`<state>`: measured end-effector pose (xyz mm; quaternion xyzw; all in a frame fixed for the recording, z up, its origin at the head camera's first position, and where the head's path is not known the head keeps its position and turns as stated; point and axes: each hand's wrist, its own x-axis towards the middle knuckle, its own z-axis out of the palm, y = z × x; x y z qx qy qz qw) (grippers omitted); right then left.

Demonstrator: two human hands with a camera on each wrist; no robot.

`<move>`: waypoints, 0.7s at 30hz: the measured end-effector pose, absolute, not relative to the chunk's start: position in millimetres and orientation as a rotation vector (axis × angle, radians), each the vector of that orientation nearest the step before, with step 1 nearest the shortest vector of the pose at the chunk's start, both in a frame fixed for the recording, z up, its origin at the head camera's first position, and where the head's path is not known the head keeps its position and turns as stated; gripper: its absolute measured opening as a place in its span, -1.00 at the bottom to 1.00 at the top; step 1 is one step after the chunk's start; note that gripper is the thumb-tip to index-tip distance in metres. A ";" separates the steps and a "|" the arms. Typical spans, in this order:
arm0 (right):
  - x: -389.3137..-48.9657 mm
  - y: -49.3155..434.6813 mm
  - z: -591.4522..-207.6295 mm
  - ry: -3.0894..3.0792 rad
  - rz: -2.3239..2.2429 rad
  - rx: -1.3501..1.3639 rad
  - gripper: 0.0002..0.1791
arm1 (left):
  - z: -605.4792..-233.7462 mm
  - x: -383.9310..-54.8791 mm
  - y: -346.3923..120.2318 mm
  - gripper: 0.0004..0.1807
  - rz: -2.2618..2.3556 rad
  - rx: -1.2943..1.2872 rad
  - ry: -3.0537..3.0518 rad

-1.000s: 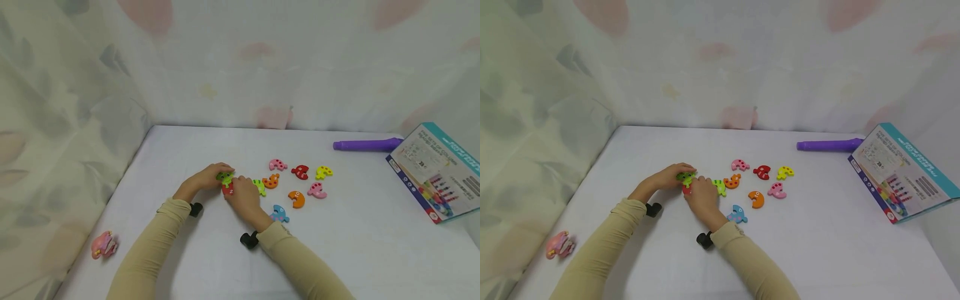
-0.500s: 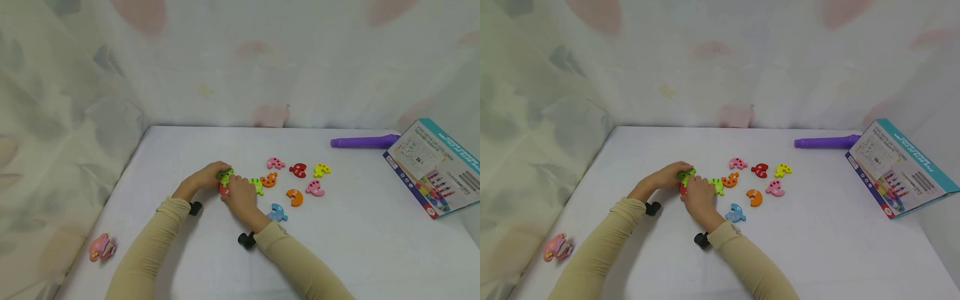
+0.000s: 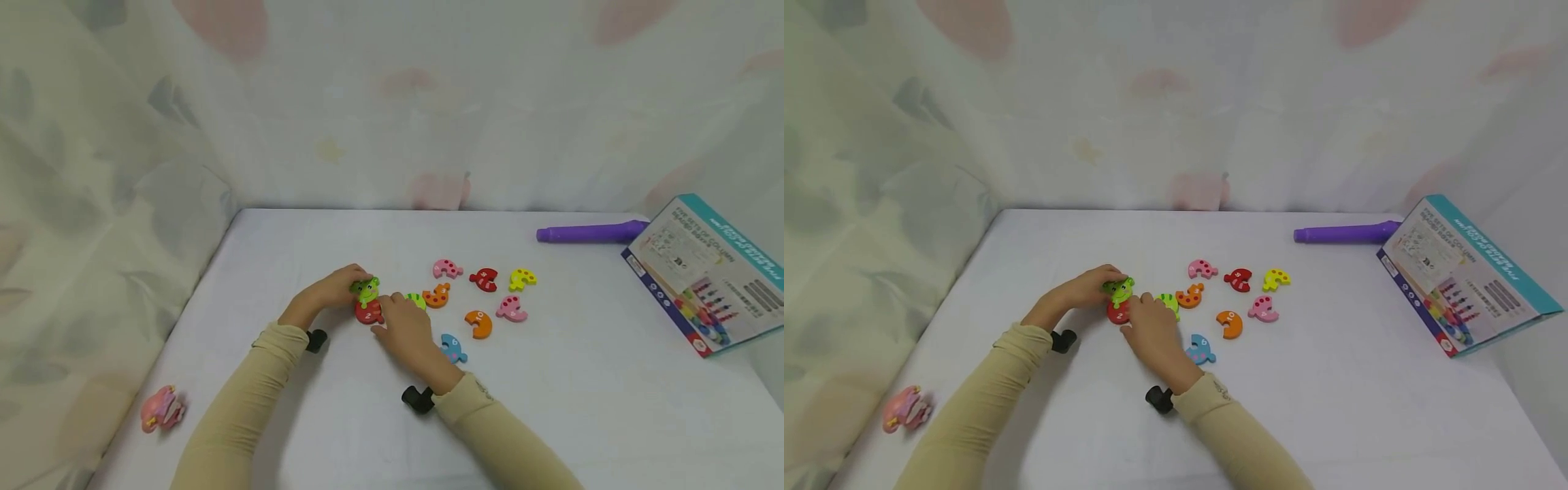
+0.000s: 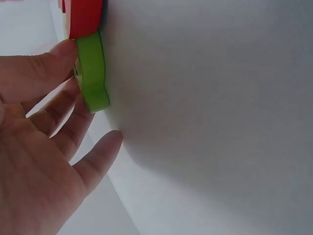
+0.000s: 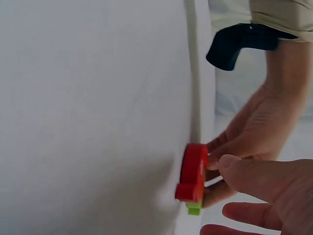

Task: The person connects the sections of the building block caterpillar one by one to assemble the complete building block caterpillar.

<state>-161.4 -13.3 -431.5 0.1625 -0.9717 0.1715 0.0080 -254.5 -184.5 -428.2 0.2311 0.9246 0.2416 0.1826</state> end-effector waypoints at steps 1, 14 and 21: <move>-160.3 -11.1 -429.2 -3.035 0.538 0.508 -0.43 | -428.8 -254.6 -185.3 -0.44 0.678 0.648 2.613; -183.4 45.8 -413.3 -3.059 0.545 0.297 -0.40 | -433.9 -257.5 -185.9 -0.47 0.675 0.586 2.632; -206.7 83.7 -420.5 -3.132 0.466 0.269 -0.44 | -433.9 -257.7 -183.1 -0.46 0.650 0.573 2.654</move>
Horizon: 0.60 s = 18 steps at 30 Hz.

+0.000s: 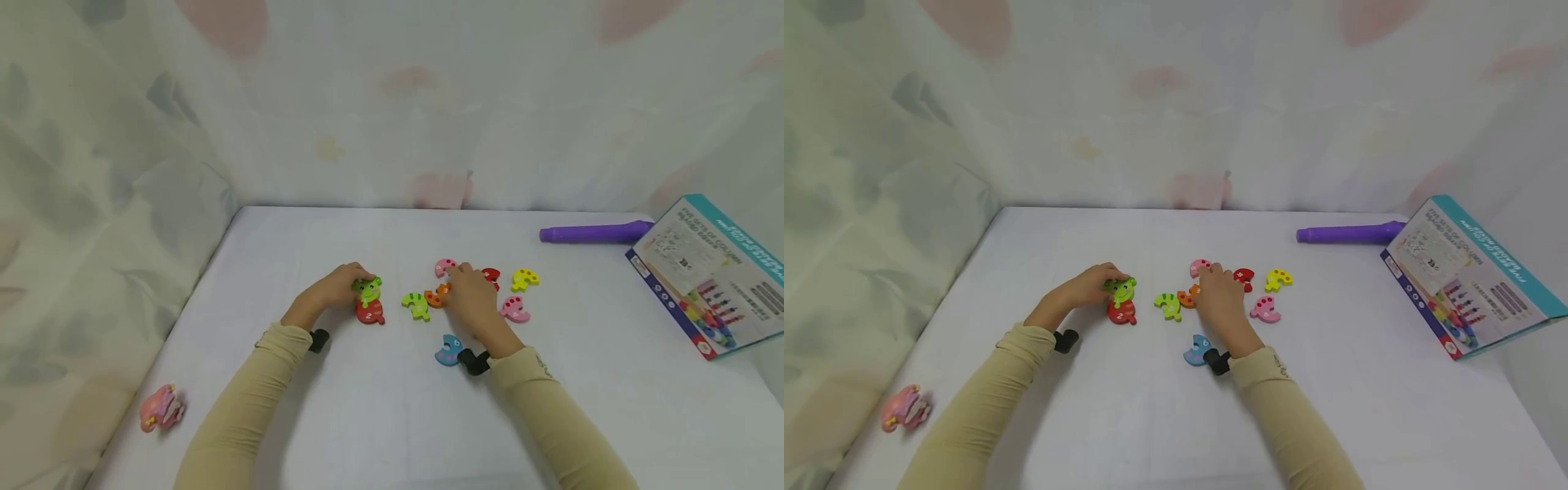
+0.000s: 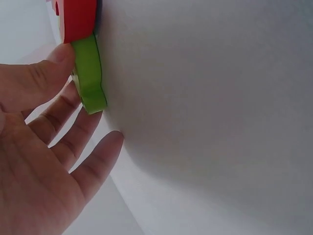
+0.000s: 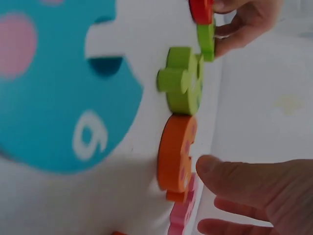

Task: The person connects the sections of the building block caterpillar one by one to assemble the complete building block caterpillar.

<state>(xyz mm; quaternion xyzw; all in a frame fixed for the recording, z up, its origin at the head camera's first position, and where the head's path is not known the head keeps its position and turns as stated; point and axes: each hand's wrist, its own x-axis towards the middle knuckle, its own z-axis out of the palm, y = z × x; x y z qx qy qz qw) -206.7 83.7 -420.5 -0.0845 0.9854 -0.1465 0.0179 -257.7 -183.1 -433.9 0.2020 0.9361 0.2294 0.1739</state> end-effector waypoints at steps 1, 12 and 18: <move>-208.7 86.0 -421.6 3.039 -0.448 -0.271 -0.43 | -433.1 -257.1 -182.7 -0.46 0.650 0.573 2.655; -216.1 83.6 -434.9 2.934 -0.493 -0.247 -0.29 | -432.4 -254.9 -181.8 -0.47 0.645 0.561 2.672; -216.6 81.4 -438.6 2.953 -0.495 -0.220 -0.36 | -433.5 -254.8 -182.0 -0.47 0.644 0.537 2.670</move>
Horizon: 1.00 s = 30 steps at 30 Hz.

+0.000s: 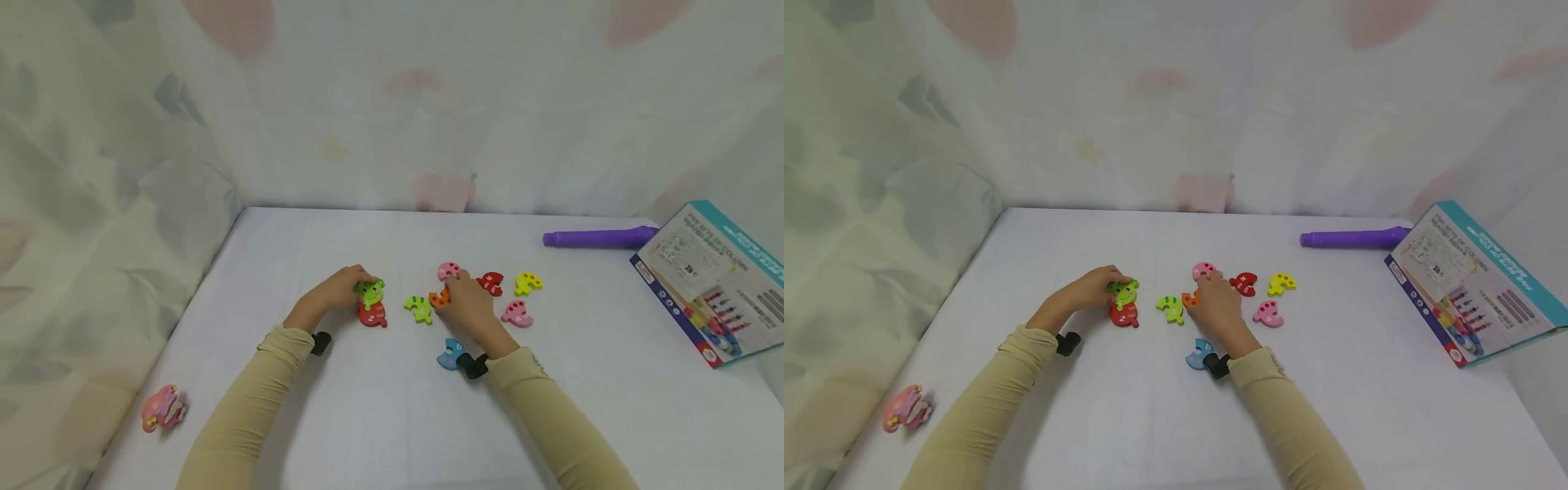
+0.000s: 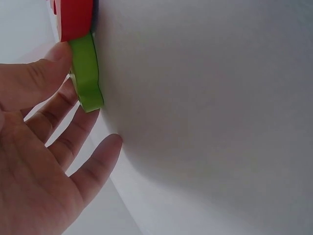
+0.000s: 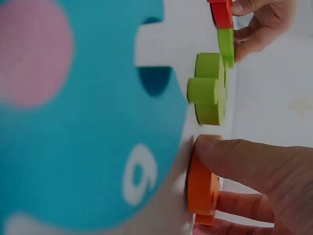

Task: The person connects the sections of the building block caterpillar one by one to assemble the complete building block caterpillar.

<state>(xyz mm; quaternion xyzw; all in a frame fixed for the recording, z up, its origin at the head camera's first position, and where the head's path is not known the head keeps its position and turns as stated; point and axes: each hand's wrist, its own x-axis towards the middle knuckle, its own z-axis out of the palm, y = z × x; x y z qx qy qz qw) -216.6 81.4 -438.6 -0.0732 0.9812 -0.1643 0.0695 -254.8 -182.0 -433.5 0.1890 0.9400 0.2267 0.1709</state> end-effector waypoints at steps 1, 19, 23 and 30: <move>-215.5 82.0 -437.9 2.960 -0.505 -0.212 -0.36 | -433.4 -254.6 -181.8 -0.47 0.642 0.540 2.669; -181.8 32.5 -420.9 2.973 -0.641 -0.574 -0.42 | -430.9 -254.4 -181.5 -0.48 0.647 0.549 2.663; -176.9 17.5 -428.2 2.928 -0.641 -0.646 -0.44 | -429.2 -253.5 -181.2 -0.48 0.647 0.564 2.665; -175.3 5.5 -434.4 2.914 -0.595 -0.677 -0.46 | -428.4 -252.4 -181.4 -0.48 0.641 0.582 2.672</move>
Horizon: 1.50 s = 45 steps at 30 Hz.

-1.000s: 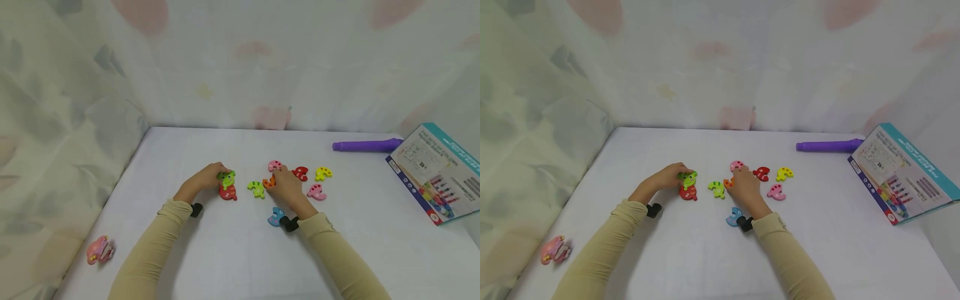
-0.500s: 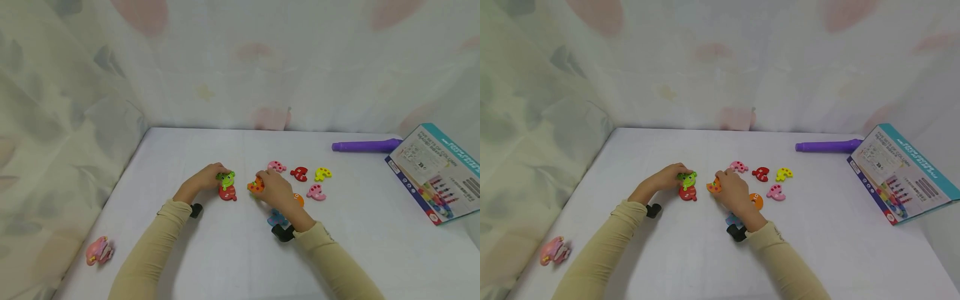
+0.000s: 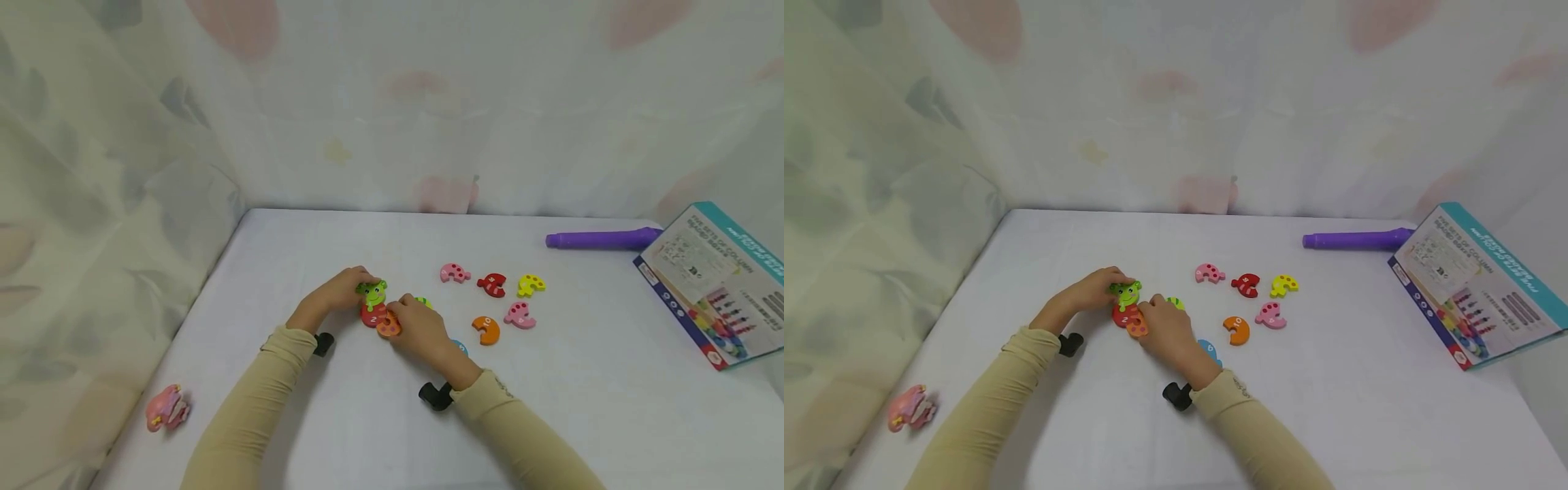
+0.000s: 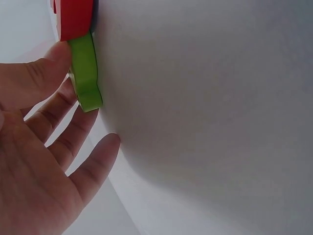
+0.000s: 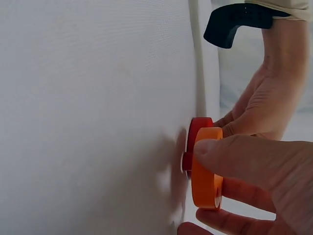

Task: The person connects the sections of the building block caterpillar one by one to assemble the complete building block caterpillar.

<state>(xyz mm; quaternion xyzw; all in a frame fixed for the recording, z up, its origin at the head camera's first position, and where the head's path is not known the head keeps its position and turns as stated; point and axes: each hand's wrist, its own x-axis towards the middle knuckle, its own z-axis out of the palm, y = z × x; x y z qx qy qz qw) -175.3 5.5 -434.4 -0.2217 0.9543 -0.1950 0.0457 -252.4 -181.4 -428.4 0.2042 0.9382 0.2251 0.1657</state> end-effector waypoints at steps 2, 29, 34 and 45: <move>-175.1 4.0 -435.1 2.921 -0.573 -0.665 -0.45 | -427.5 -252.0 -180.9 -0.49 0.645 0.589 2.671; -171.3 68.5 -422.0 2.923 -0.691 -0.718 -0.34 | -430.9 -251.9 -179.9 -0.47 0.652 0.541 2.659; -173.1 105.1 -419.6 2.981 -0.723 -0.669 -0.34 | -432.5 -252.9 -181.9 -0.47 0.656 0.552 2.655; -173.7 142.9 -431.7 2.995 -0.801 -0.623 -0.39 | -433.8 -257.1 -183.1 -0.46 0.654 0.543 2.649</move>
